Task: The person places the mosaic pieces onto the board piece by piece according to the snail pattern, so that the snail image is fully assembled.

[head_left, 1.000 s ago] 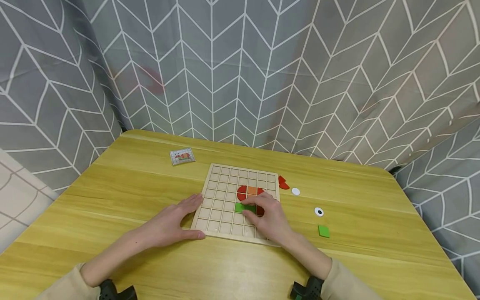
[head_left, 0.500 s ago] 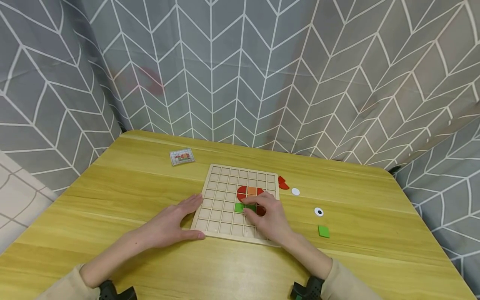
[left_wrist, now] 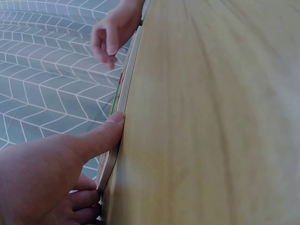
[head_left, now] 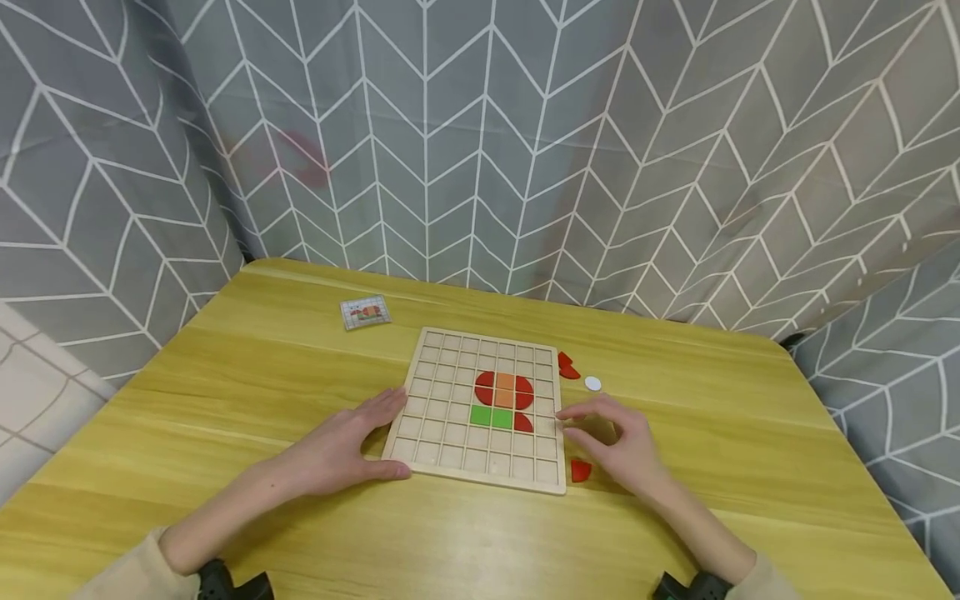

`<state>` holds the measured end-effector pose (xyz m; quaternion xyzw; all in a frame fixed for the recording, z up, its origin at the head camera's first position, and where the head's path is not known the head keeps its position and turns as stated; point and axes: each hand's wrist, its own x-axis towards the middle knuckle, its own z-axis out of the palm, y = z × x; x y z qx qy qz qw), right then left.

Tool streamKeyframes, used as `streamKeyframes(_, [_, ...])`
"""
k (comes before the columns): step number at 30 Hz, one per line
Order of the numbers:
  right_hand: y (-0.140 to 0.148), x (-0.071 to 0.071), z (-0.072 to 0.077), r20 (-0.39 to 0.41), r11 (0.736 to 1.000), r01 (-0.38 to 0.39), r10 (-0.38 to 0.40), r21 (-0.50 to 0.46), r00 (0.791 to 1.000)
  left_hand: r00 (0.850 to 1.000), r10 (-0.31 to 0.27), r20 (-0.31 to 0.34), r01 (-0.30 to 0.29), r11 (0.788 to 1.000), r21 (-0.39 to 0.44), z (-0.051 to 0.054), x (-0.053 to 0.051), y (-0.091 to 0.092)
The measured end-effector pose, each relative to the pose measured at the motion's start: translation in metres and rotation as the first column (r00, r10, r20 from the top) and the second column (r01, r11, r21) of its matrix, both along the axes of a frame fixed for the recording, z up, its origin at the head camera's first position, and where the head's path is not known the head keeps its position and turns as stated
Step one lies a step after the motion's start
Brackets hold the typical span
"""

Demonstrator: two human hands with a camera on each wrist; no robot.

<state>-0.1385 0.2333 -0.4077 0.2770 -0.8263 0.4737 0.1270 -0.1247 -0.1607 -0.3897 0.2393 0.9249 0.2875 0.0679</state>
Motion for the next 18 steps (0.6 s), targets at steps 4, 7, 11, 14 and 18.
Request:
streamKeyframes(4, [0.015,0.007,-0.001,0.02,0.999,-0.033,0.032,0.013,0.999,1.0,-0.001,0.001,0.001,1.0,-0.004,-0.001,0.0,-0.001])
streamKeyframes(7, [0.023,0.01,-0.002,-0.011,0.997,-0.073,0.073,0.008,0.997,1.0,-0.001,0.003,0.001,1.0,-0.003,-0.001,0.0,-0.001])
streamKeyframes(11, [0.028,0.013,-0.004,-0.103,0.987,-0.16,0.16,0.016,0.982,1.0,-0.001,0.003,0.001,1.0,-0.003,-0.001,0.001,-0.001])
streamKeyframes(14, [0.028,0.014,-0.006,-0.169,0.975,-0.211,0.219,0.062,0.961,1.0,-0.001,0.004,0.001,1.0,-0.005,-0.001,0.001,-0.001])
streamKeyframes(18, [0.026,0.013,-0.008,-0.213,0.965,-0.229,0.252,0.127,0.944,1.0,0.0,0.005,0.0,1.0,-0.006,0.0,0.0,-0.001])
